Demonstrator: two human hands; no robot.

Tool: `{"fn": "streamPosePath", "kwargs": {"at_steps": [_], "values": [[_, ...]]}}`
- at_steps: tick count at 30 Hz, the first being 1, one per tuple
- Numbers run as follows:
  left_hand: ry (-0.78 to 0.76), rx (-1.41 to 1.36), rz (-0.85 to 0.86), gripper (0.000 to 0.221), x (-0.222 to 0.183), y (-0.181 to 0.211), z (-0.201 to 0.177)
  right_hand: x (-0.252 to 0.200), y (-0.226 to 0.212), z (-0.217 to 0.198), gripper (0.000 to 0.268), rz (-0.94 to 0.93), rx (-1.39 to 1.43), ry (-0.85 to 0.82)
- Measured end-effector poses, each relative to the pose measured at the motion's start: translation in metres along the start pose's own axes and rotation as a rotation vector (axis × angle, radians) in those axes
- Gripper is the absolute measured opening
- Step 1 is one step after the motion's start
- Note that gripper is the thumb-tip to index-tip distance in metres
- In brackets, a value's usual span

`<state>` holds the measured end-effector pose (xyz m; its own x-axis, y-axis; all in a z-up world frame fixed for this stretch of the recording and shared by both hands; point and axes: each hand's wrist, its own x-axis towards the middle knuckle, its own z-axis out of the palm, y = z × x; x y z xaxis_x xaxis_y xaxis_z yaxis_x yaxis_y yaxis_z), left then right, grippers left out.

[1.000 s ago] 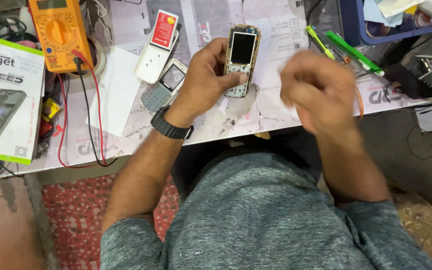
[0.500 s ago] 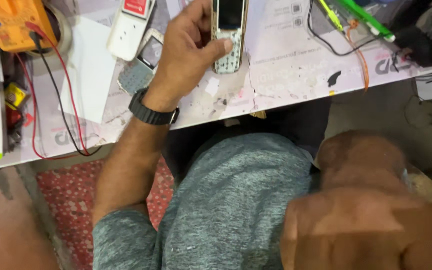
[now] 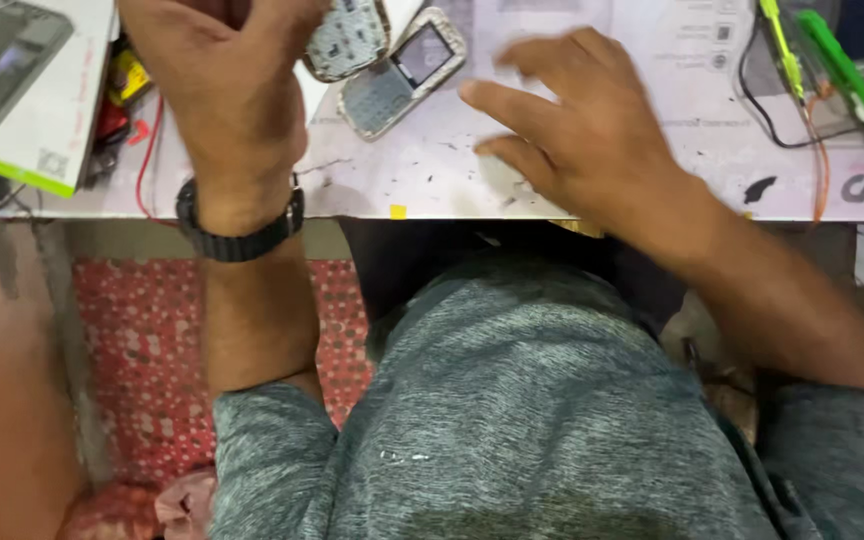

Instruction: The person disassembles a mobile phone using a metal prying tool and a green utility knife. They carefully pry open the casing, separate the screen assembly from the body, and disconnect internal ribbon cables. The person works on a cluttered workbench with various tools and electronic components visible.

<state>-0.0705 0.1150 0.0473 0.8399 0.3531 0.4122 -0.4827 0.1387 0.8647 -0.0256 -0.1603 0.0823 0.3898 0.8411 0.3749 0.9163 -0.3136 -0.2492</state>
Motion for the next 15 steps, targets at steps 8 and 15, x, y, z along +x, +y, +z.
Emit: {"fn": "streamPosePath", "kwargs": {"at_steps": [8, 15], "values": [[0.004, 0.082, -0.055, 0.028, -0.021, 0.037, -0.027, 0.023, 0.034, 0.081, 0.050, 0.011, -0.176, -0.120], [0.086, 0.026, -0.110, 0.040, -0.030, 0.035, -0.041, 0.039, 0.046, 0.086, 0.044, 0.034, -0.095, -0.197]]}}
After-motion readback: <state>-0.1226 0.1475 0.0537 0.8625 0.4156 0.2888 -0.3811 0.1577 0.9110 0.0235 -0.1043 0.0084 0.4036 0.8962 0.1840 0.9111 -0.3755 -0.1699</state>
